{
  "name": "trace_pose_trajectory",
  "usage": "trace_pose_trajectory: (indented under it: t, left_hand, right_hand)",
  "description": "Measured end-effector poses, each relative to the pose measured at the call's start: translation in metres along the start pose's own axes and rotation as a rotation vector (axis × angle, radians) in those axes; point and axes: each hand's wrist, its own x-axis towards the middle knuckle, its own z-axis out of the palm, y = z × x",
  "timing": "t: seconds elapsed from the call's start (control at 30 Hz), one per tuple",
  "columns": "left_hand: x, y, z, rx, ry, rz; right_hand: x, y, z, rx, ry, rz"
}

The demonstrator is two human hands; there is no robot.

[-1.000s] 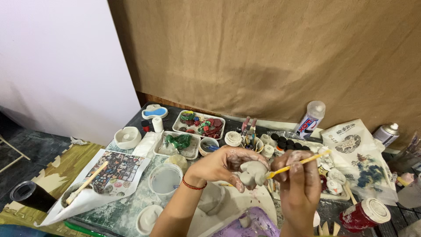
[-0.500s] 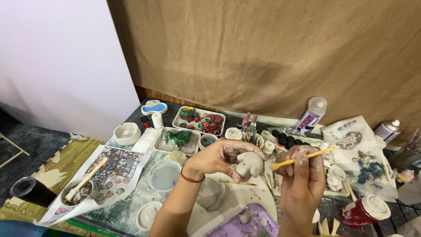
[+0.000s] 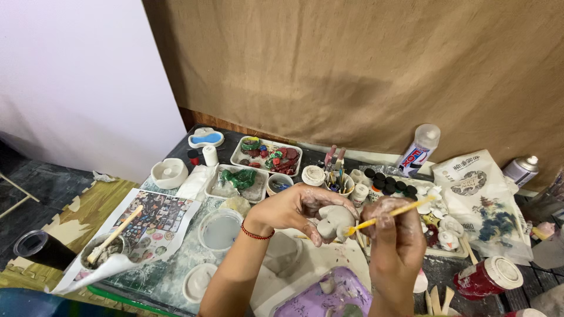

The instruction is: The person shapes a small lump of clay into a figurine using hands and a wooden sculpting tool. They repeatedly smooth the surface, add small clay pieces, and refine the form on a cluttered workbench.

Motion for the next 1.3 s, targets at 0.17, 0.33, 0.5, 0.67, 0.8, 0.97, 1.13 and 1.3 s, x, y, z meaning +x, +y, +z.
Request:
trace_pose_trajectory:
  t: [0.17,0.33,0.5,0.67,0.8,0.97,1.13,1.3]
  left_hand:
    - [-0.001,0.004,0.000,0.089,0.025,0.002]
    - [-0.002,0.001,-0.003,0.133,0.004,0.018]
    - [-0.004,0.000,-0.007,0.142,0.082,-0.082]
    - [0.000,-0.001,-0.005,-0.014,0.009,-0.002]
    - [0.002,-0.002,-0.006,-0.014,0.007,0.051]
    - [0.006,-0.008,-0.010,-0.051,0.000,0.116]
    - [0.004,-0.008,-0.004,-0.199,-0.030,0.073]
    - [0.004,-0.003,-0.002,-0.223,-0.053,0.092]
  right_hand:
    - [0.009,0.000,-0.003,0.027,0.114,-0.038]
    - [0.002,0.000,-0.006,0.040,-0.042,0.056]
    - [0.010,0.003,-0.004,0.105,0.014,0.066]
    - [0.004,0.000,-0.002,0.118,-0.048,0.066]
    - [0.006,0.003,0.005,0.050,0.026,0.014]
    - [0.002,0.004,0.002,0.209,0.097,0.002]
    - [0.007,0.016,0.002,0.050,0.039,-0.051]
    - [0.005,0.012,0.001,0.162,0.173,-0.036]
